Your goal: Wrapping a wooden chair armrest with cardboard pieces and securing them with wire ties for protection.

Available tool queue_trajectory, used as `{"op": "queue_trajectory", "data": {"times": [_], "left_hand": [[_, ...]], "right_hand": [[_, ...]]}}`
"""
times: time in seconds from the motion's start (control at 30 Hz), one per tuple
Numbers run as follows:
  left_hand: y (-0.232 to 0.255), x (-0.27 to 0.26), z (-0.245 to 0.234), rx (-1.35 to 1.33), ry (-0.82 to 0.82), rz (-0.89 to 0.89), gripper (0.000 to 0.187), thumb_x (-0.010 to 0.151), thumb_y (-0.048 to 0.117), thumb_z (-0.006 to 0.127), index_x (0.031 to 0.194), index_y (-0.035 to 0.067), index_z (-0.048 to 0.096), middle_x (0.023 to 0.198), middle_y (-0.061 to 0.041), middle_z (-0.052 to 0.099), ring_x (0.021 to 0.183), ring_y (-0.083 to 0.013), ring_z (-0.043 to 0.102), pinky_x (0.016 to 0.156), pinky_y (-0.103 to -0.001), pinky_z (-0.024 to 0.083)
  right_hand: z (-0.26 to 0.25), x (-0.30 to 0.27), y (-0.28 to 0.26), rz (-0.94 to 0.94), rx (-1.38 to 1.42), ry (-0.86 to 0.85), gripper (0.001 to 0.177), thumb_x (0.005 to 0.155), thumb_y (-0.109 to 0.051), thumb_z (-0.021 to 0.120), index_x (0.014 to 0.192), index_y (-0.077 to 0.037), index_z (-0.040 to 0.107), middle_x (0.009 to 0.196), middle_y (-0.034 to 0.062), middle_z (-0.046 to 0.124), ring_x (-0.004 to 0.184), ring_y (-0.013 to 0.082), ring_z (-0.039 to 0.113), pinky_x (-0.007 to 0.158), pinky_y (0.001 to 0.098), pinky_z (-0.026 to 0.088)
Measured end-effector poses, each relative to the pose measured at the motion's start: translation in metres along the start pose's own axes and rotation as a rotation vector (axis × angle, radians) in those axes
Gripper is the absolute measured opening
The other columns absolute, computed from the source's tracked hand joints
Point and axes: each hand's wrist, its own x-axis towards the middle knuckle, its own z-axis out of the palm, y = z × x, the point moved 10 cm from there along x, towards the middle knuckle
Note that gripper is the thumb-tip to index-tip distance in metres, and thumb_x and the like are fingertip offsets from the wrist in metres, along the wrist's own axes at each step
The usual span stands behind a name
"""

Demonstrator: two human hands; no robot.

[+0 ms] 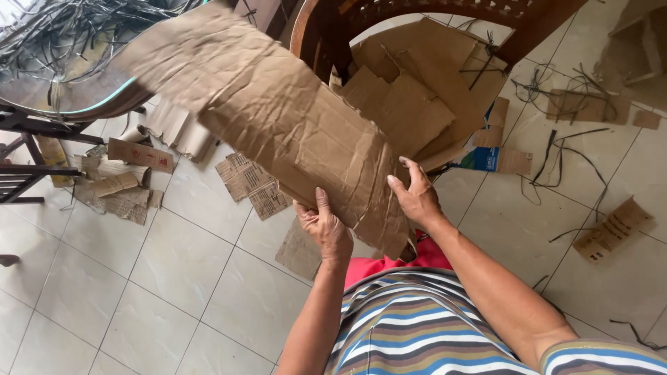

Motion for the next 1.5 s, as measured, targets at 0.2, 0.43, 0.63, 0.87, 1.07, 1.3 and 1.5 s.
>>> {"op": "queue_trajectory", "data": {"times": [0.2, 0.43, 0.63, 0.87, 1.07, 1.3, 1.5], "left_hand": [[-0.008, 0.010, -0.022, -0.025, 0.037, -0.037, 0.011, 0.101, 0.017, 0.067, 0.108, 0.014, 0.060, 0.093, -0.007, 0.075, 0.080, -0.0187, 0.075, 0.075, -0.038, 0.065], [-0.061, 0.000, -0.069, 0.111, -0.020, -0.294, 0.016, 0.097, 0.018, 0.072, 0.105, 0.012, 0.060, 0.094, -0.007, 0.076, 0.077, -0.0200, 0.076, 0.066, -0.036, 0.065], [-0.092, 0.015, -0.094, 0.112, -0.010, -0.385, 0.014, 0.096, 0.017, 0.070, 0.106, 0.014, 0.060, 0.092, -0.007, 0.077, 0.075, -0.0220, 0.078, 0.062, -0.033, 0.066], [-0.055, 0.028, -0.097, 0.118, 0.140, -0.183, 0.020, 0.097, 0.023, 0.073, 0.109, 0.018, 0.058, 0.096, -0.005, 0.076, 0.078, -0.0190, 0.076, 0.064, -0.030, 0.063], [-0.051, -0.006, -0.039, 0.156, 0.078, -0.218, 0.026, 0.094, 0.019, 0.075, 0.109, 0.008, 0.057, 0.094, -0.012, 0.074, 0.078, -0.0245, 0.075, 0.065, -0.038, 0.063], [-0.094, -0.040, 0.020, 0.300, -0.192, -0.263, 0.015, 0.093, 0.014, 0.075, 0.100, 0.003, 0.069, 0.084, -0.018, 0.078, 0.071, -0.0243, 0.077, 0.062, -0.038, 0.065], [-0.133, -0.033, 0.044, 0.374, -0.440, -0.088, 0.009, 0.097, 0.013, 0.071, 0.101, 0.005, 0.069, 0.085, -0.021, 0.078, 0.076, -0.0212, 0.074, 0.062, -0.042, 0.064]], "right_hand": [[0.035, -0.018, 0.069, 0.422, 0.173, -0.147, 0.072, 0.093, -0.054, 0.067, 0.154, -0.021, 0.045, 0.151, 0.0172, 0.054, 0.142, 0.0339, 0.048, 0.117, 0.0499, 0.041], [0.022, -0.053, 0.019, 0.465, 0.342, -0.145, 0.071, 0.091, -0.024, 0.063, 0.156, -0.007, 0.040, 0.156, 0.0268, 0.044, 0.146, 0.0436, 0.040, 0.120, 0.0553, 0.034], [0.000, -0.046, 0.016, 0.446, 0.611, 0.034, 0.061, 0.085, -0.014, 0.070, 0.142, -0.004, 0.053, 0.137, 0.0146, 0.059, 0.130, 0.0290, 0.051, 0.112, 0.0473, 0.040], [0.023, -0.024, 0.045, 0.593, 0.747, -0.330, 0.076, 0.089, -0.034, 0.078, 0.151, -0.010, 0.042, 0.115, 0.0065, 0.069, 0.092, 0.0183, 0.071, 0.075, 0.0305, 0.058], [-0.006, 0.002, 0.039, 0.632, 0.743, -0.320, 0.096, 0.089, -0.029, 0.078, 0.163, -0.013, 0.019, 0.145, 0.0190, 0.043, 0.127, 0.0360, 0.052, 0.098, 0.0531, 0.044], [-0.052, 0.018, 0.066, 0.791, 0.750, -0.222, 0.106, 0.091, -0.026, 0.076, 0.166, -0.013, 0.001, 0.164, 0.0253, 0.025, 0.144, 0.0440, 0.042, 0.107, 0.0676, 0.042], [-0.038, 0.054, 0.197, 0.772, 0.715, -0.240, 0.062, 0.086, -0.022, 0.083, 0.139, -0.010, 0.054, 0.109, 0.0144, 0.069, 0.091, 0.0333, 0.073, 0.067, 0.0468, 0.063]]}}
